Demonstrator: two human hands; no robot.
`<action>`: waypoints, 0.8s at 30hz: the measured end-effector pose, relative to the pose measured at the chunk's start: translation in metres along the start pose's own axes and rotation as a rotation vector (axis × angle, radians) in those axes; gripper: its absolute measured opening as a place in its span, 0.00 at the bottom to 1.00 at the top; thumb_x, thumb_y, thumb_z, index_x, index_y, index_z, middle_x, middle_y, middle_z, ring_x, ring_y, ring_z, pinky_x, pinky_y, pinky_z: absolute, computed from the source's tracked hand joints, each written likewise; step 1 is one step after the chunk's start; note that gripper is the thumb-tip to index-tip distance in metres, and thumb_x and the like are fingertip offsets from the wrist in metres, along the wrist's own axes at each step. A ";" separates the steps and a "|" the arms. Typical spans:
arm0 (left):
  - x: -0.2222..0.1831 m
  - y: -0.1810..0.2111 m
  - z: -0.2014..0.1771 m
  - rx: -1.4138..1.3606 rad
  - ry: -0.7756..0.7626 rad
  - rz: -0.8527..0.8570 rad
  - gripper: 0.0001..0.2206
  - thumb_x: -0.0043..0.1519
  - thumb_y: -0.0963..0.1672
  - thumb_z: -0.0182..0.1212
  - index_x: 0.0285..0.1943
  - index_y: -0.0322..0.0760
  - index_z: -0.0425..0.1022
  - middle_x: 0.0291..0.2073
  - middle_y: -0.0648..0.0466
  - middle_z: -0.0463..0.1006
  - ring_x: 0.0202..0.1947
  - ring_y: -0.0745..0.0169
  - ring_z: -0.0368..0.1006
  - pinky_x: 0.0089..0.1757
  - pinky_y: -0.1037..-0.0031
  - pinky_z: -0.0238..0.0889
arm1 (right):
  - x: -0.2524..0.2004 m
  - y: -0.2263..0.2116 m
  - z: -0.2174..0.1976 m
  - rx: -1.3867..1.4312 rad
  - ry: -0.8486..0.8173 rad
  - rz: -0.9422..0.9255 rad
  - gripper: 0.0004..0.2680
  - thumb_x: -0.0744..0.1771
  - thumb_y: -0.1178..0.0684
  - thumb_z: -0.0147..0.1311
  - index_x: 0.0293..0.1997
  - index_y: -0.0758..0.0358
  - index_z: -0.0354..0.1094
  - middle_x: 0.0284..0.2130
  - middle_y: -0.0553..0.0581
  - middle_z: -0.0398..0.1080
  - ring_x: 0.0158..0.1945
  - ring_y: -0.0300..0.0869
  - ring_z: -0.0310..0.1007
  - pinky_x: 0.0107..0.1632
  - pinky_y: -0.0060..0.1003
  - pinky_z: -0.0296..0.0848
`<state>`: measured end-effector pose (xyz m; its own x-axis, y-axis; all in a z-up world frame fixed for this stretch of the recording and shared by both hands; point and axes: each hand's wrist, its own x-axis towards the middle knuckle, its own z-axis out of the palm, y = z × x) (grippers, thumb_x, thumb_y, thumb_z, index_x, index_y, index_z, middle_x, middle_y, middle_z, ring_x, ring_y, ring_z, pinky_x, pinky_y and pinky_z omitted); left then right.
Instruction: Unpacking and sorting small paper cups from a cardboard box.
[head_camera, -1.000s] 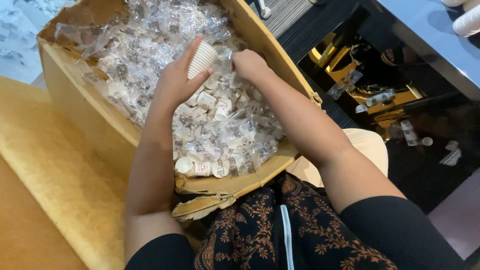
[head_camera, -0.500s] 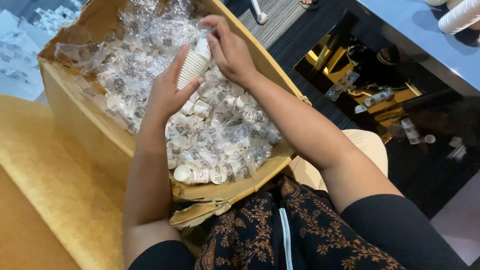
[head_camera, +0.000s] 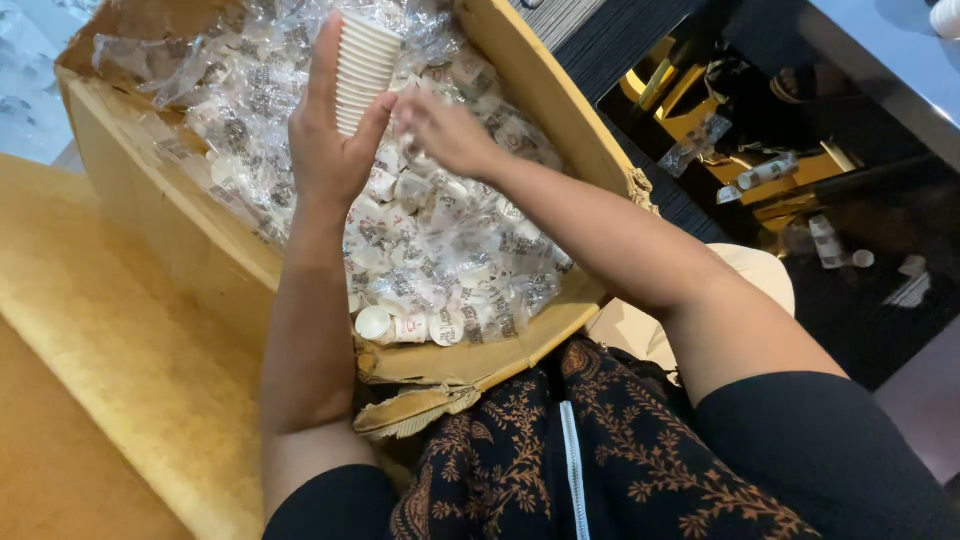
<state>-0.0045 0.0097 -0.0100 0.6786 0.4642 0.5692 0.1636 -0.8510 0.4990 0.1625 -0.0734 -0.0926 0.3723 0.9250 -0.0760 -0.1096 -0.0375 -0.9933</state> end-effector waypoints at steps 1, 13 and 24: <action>0.003 0.000 0.000 -0.070 0.018 0.000 0.31 0.76 0.51 0.65 0.82 0.57 0.47 0.70 0.45 0.72 0.59 0.52 0.83 0.54 0.67 0.76 | -0.005 0.016 0.010 -0.563 -0.299 -0.186 0.14 0.73 0.46 0.38 0.65 0.53 0.63 0.59 0.55 0.70 0.53 0.50 0.77 0.57 0.51 0.78; 0.006 0.016 -0.011 -0.113 -0.019 -0.001 0.32 0.74 0.51 0.67 0.82 0.56 0.50 0.66 0.46 0.77 0.59 0.49 0.83 0.55 0.64 0.79 | -0.016 0.020 -0.015 -1.747 -0.566 -0.152 0.16 0.64 0.39 0.58 0.52 0.52 0.77 0.58 0.59 0.66 0.57 0.53 0.69 0.50 0.49 0.72; 0.009 0.019 -0.006 -0.035 -0.066 0.025 0.31 0.73 0.52 0.68 0.80 0.55 0.54 0.65 0.43 0.77 0.62 0.43 0.80 0.58 0.60 0.75 | -0.019 0.069 0.002 -1.510 -0.778 -0.059 0.20 0.60 0.41 0.68 0.52 0.56 0.73 0.43 0.64 0.75 0.47 0.57 0.76 0.48 0.50 0.76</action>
